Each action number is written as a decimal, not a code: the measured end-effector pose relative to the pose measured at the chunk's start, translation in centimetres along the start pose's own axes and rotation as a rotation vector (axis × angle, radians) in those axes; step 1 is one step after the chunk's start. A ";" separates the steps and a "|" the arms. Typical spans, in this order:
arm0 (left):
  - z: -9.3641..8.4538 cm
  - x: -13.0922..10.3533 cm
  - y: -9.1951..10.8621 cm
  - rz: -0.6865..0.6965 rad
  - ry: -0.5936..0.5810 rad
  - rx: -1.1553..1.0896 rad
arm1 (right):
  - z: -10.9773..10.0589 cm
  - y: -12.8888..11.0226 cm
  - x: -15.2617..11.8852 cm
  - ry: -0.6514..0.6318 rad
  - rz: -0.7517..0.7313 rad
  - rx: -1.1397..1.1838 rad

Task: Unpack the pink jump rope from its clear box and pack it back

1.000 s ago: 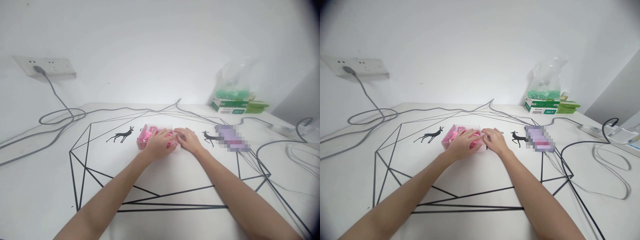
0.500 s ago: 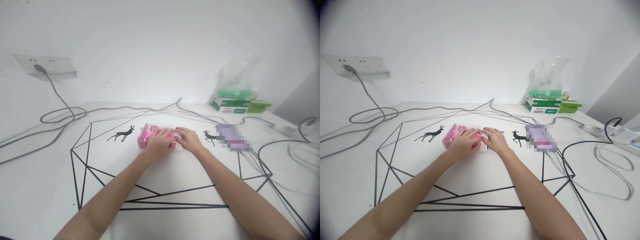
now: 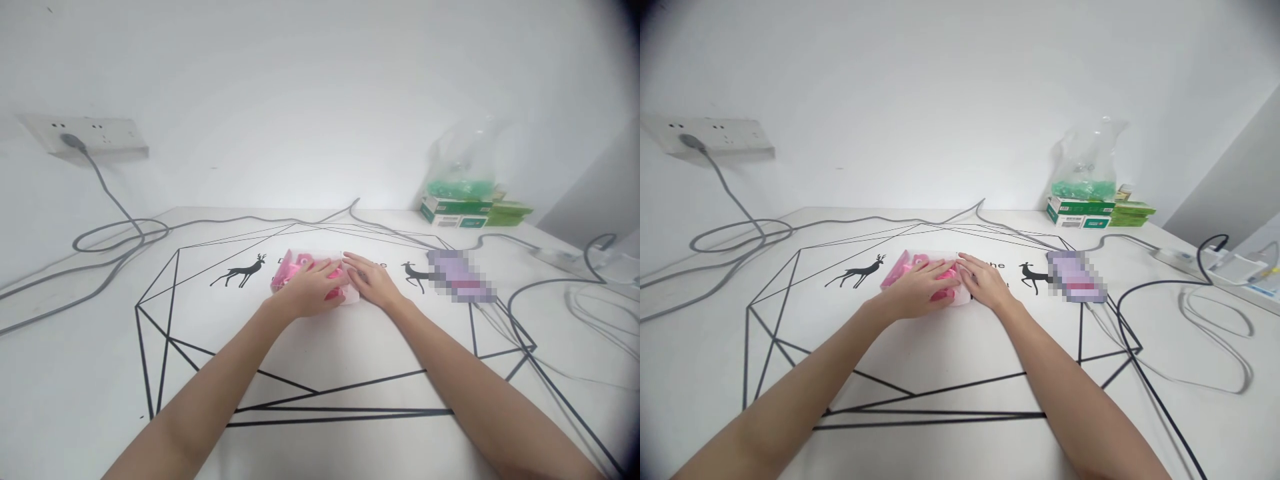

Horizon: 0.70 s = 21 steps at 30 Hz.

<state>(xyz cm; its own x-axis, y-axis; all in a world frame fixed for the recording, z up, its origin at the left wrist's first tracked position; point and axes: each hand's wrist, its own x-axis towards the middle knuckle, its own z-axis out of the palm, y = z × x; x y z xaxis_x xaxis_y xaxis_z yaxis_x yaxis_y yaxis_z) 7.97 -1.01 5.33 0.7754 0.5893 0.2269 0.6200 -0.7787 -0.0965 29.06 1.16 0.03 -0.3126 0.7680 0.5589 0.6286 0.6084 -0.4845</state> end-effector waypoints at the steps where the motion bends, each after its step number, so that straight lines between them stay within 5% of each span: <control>1: -0.4 0.0 -0.2 0.012 -0.028 -0.016 | 0.0 0.0 0.0 0.013 0.018 0.028; 16: -0.9 -0.2 0.0 -0.084 -0.120 -0.110 | 1.4 -2.0 1.2 0.243 0.444 0.651; 21: -1.3 -0.2 -0.2 -0.082 -0.060 -0.109 | 1.8 -2.3 1.3 0.198 0.461 0.663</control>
<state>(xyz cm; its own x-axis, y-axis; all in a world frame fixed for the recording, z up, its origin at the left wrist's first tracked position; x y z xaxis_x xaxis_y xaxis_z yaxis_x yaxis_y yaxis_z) 7.59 -1.24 6.54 0.7301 0.6615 0.1711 0.6678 -0.7439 0.0266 25.92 1.10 0.64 0.0438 0.9573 0.2857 0.0931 0.2808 -0.9552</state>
